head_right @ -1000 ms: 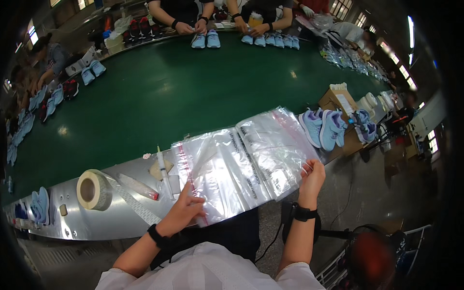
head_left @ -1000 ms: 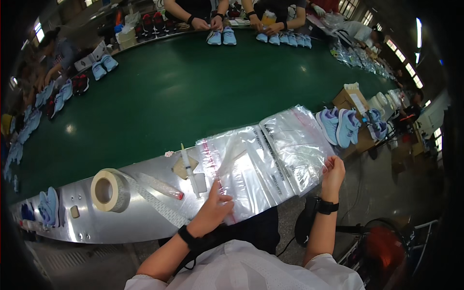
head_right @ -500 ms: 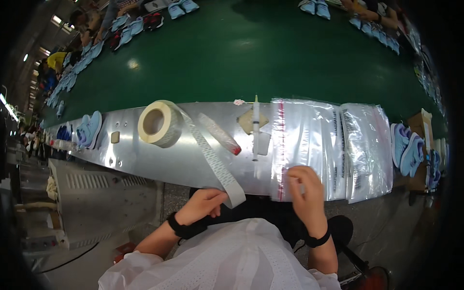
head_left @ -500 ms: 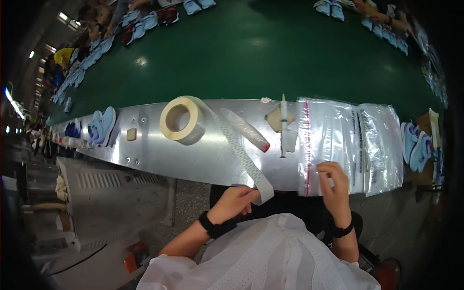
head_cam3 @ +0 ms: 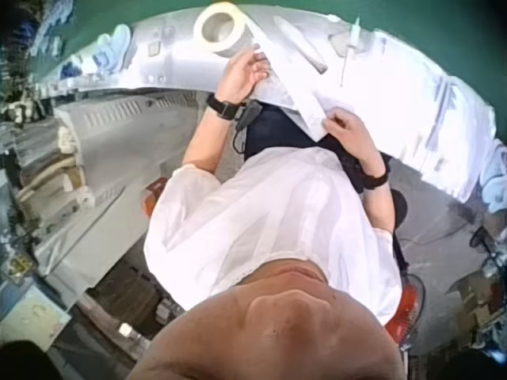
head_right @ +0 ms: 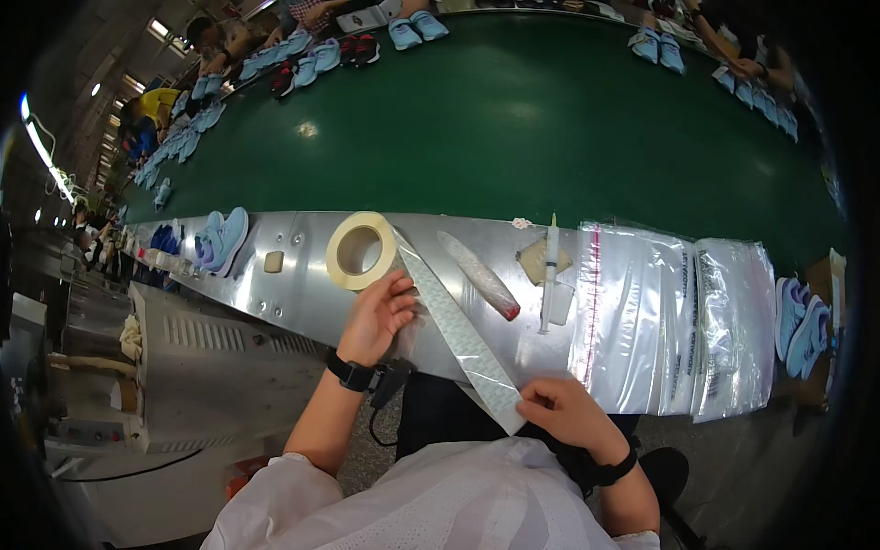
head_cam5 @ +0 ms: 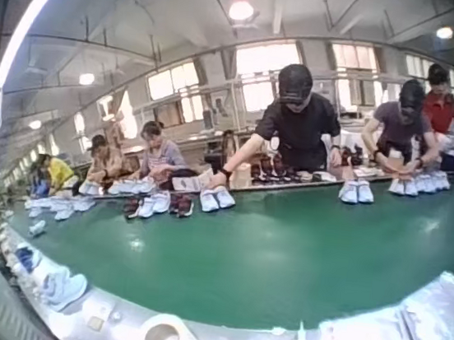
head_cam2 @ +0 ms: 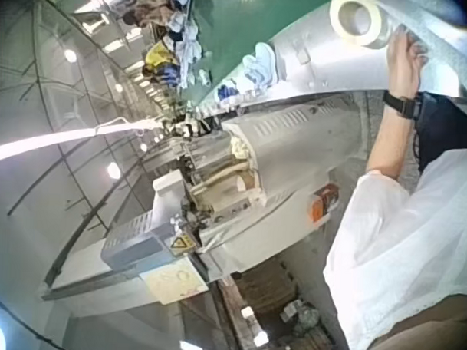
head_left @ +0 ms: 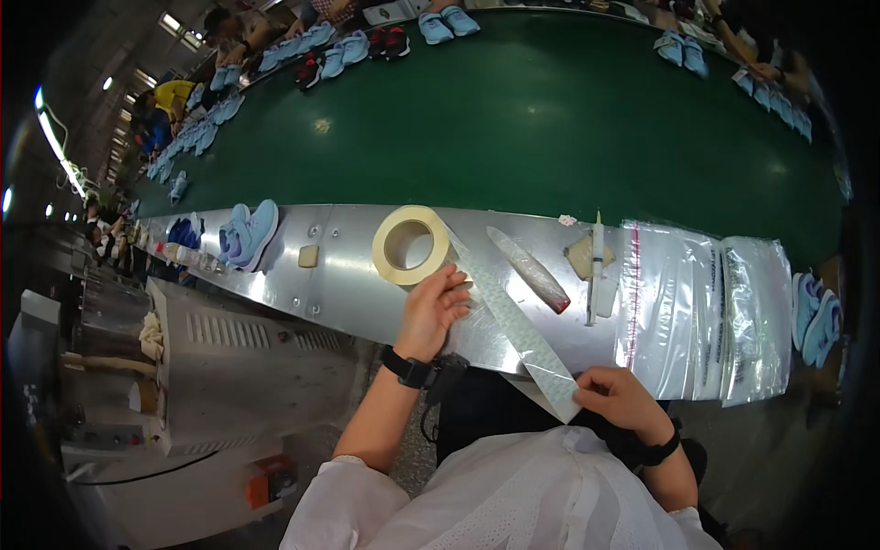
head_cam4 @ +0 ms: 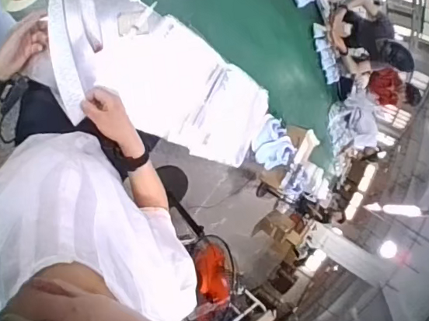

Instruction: The person places small white rectangular items into clear plastic bags on a green assembly table. They seal the bags and stack them. Later, the person picks up a light blue sneaker from the table, inspects it, and holds it in their hands.

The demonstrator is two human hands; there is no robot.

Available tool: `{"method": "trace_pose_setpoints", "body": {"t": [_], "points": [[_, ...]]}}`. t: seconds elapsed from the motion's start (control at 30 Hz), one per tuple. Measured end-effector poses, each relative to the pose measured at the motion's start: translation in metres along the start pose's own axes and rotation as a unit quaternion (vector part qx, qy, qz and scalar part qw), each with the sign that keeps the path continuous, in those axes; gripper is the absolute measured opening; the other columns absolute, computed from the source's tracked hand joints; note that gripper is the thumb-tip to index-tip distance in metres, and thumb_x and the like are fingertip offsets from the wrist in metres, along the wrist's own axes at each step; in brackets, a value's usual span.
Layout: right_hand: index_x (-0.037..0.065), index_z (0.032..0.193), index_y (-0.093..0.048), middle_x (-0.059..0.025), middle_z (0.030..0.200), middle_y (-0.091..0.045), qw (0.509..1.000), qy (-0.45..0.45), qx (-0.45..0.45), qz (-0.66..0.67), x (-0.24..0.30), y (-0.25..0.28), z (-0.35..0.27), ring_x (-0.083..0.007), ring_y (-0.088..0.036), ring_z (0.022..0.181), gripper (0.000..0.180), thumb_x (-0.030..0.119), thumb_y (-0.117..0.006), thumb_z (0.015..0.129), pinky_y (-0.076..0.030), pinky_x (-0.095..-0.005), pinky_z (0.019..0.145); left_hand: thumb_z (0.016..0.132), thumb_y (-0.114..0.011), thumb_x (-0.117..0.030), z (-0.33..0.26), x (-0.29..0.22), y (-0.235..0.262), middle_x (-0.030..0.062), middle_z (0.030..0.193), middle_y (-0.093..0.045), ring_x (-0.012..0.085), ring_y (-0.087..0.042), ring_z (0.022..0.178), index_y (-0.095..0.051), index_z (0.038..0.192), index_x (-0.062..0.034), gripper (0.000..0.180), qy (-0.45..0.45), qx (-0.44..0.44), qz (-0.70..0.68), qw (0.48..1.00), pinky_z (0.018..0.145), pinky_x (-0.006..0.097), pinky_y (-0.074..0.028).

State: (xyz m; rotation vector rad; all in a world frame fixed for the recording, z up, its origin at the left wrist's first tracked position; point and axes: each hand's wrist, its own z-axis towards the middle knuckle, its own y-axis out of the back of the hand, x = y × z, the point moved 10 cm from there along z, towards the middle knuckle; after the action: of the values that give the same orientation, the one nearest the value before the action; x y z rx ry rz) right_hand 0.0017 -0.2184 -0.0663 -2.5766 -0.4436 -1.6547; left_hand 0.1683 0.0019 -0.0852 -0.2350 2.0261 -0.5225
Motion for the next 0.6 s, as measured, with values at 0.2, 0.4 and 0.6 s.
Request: {"method": "trace_pose_setpoints", "body": {"t": [0.2,0.4,0.6], "points": [[0.001,0.08,-0.063,-0.0048,0.069,-0.061,0.991,0.006,0.084,-0.103,0.0,0.005,-0.027,-0.0106,-0.053,0.06,0.014,0.014,-0.066,0.082,-0.042,-0.025,0.056,0.093,-0.051,-0.013,-0.042,-0.025,0.049,0.0073,0.095,-0.06,0.0145,-0.058,0.078,-0.055,0.109,-0.0028,0.019,-0.13,-0.164,0.091,0.974,0.067,0.026,-0.048],[0.001,0.083,-0.063,-0.0074,0.071,-0.061,0.994,0.073,-0.053,-0.059,0.044,0.0,-0.001,-0.0163,-0.055,0.059,0.011,0.011,-0.065,0.082,-0.043,-0.0285,0.056,0.081,-0.064,0.003,-0.117,0.007,-0.122,0.0086,0.09,-0.06,0.0119,-0.06,0.069,-0.062,0.097,-0.0006,0.016,-0.181,0.144,0.491,0.84,0.061,0.022,-0.048],[0.0,0.089,-0.065,-0.0062,0.073,-0.06,0.983,0.161,-0.091,-0.002,0.054,0.008,0.003,-0.0108,-0.053,0.06,0.011,0.009,-0.067,0.082,-0.042,-0.0249,0.055,0.085,-0.062,0.001,-0.107,0.037,-0.119,0.0081,0.093,-0.062,0.0103,-0.062,0.076,-0.062,0.099,0.0008,0.014,-0.123,0.152,0.418,0.887,0.066,0.022,-0.05]]}}
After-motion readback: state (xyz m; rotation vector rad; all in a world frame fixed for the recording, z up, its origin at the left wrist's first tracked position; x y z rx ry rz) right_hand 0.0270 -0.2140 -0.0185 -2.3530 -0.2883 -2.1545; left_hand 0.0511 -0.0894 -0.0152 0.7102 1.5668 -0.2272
